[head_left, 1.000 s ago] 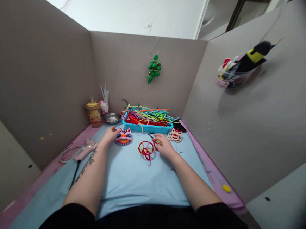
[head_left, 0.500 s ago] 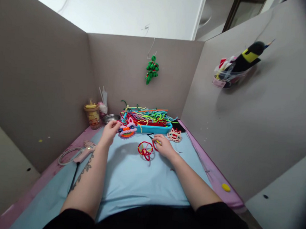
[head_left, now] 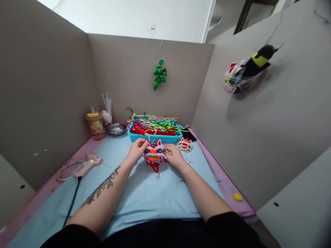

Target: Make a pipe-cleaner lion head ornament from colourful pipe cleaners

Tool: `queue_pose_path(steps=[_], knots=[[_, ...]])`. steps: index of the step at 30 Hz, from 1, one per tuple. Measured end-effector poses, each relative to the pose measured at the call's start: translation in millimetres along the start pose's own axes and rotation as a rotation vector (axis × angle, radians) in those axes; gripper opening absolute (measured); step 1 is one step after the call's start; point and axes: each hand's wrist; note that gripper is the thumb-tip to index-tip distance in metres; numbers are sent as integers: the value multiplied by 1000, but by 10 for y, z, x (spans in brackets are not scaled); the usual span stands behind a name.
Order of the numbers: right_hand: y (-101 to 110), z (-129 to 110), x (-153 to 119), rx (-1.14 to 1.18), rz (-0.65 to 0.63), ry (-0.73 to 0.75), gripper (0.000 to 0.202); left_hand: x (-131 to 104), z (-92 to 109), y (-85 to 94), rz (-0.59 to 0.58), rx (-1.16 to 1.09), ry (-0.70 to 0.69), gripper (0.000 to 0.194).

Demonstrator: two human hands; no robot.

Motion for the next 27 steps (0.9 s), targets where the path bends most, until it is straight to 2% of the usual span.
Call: queue_pose_path(steps=[7, 12, 20, 27], knots=[[35, -10, 0, -13, -11, -23, 31, -17, -50, -33, -38, 27, 46, 25], [24, 5, 6, -16, -10, -21, 32, -28, -13, -28, -58, -49, 48, 26], [-1, 30, 14, -1, -25, -49, 33, -65, -7, -55, -107, 92, 36, 22], [-16, 63, 9, -6, -14, -44, 32, -30, -70, -10, -108, 66, 64, 25]])
Point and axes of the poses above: each hand's wrist, its own x-axis towards the middle knuckle, its own y-axis out of the back of the hand, z = x × y, and after that the axes turned 8 degrees about -x, right-handed
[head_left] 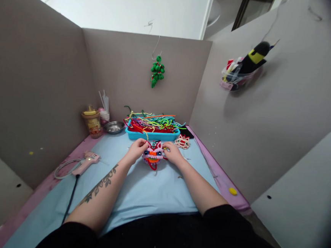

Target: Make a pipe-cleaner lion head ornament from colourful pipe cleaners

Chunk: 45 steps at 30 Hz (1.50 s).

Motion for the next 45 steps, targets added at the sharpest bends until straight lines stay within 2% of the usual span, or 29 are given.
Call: queue_pose_path(steps=[4, 6, 8, 10, 13, 17, 22, 25, 28, 29, 30, 31, 34, 37, 39, 43, 45], knots=[[12, -2, -2, -10, -7, 8, 32, 11, 18, -19, 18, -89, 19, 27], [19, -9, -3, -8, -11, 8, 31, 42, 43, 8, 76, -192, -9, 28], [22, -16, -5, -1, -12, -1, 30, 103, 59, 99, 200, -278, -85, 28], [21, -20, -9, 7, -10, -12, 30, 186, 46, 261, 372, -264, -171, 27], [13, -17, -16, 6, -14, -12, 31, 304, -35, 566, 544, -8, -152, 25], [5, -10, -28, 7, -19, 0, 31, 370, -192, 848, 579, 102, -68, 18], [0, -31, -38, 20, -35, -8, 31, 364, -331, 923, 557, 184, 15, 12], [41, -67, -40, 38, -47, -7, 33, 358, -307, 957, 555, 212, 20, 17], [145, -133, -57, 83, -116, 105, 43, 324, -135, 965, 588, 259, -81, 33], [185, -163, -69, 95, -175, 173, 48, 300, -54, 944, 577, 312, -194, 36], [221, -193, -82, 94, -235, 233, 50, 270, 29, 905, 527, 350, -292, 37], [250, -224, -95, 88, -292, 273, 52, 235, 107, 851, 447, 364, -333, 36], [277, -296, -128, 68, -412, 310, 46, 116, 259, 626, 118, 281, -254, 31], [236, -321, -128, 122, -411, 272, 19, 13, 292, 418, -189, 246, -173, 37], [202, -318, -116, 249, -367, 171, 9, -40, 298, 331, -299, 220, -116, 41], [156, -316, -93, 726, -268, -231, 24, -109, 329, 236, -404, 59, -58, 52], [143, -329, -83, 990, -240, -397, 27, -125, 319, 178, -398, -27, -79, 61]])
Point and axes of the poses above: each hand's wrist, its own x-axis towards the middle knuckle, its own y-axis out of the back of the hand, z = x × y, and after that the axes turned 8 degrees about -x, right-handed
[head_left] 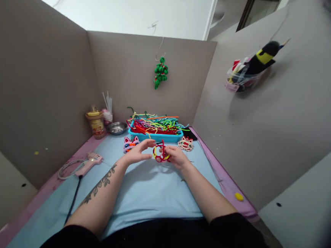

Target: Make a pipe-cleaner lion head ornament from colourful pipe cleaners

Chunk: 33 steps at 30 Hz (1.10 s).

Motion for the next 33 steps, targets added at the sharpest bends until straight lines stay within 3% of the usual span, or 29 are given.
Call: queue_pose_path(steps=[5, 8, 12, 17, 20, 25, 28, 33], knots=[[-48, 16, 32, 445, 58, -126, 16, 58, -139, -199, 32, -275, 61, 74], [-63, 46, 51, 510, 71, -229, 13, 78, -200, -272, 43, -407, 124, 79], [-86, 73, 57, 502, 50, -252, 11, 81, -211, -274, 105, -514, 209, 68], [-128, 71, 34, 439, 27, -275, 13, 100, -229, -242, 201, -624, 248, 46], [-139, 69, 34, 378, 90, -259, 17, 122, -243, -221, 282, -685, 260, 41], [-112, 85, 57, 15, 308, 26, 23, 154, -248, -184, 414, -734, 248, 29], [-126, 70, 32, -178, 269, 143, 26, 156, -252, -191, 433, -711, 240, 28], [-223, 18, -38, -299, 159, 176, 29, 148, -270, -259, 453, -650, 207, 37]])
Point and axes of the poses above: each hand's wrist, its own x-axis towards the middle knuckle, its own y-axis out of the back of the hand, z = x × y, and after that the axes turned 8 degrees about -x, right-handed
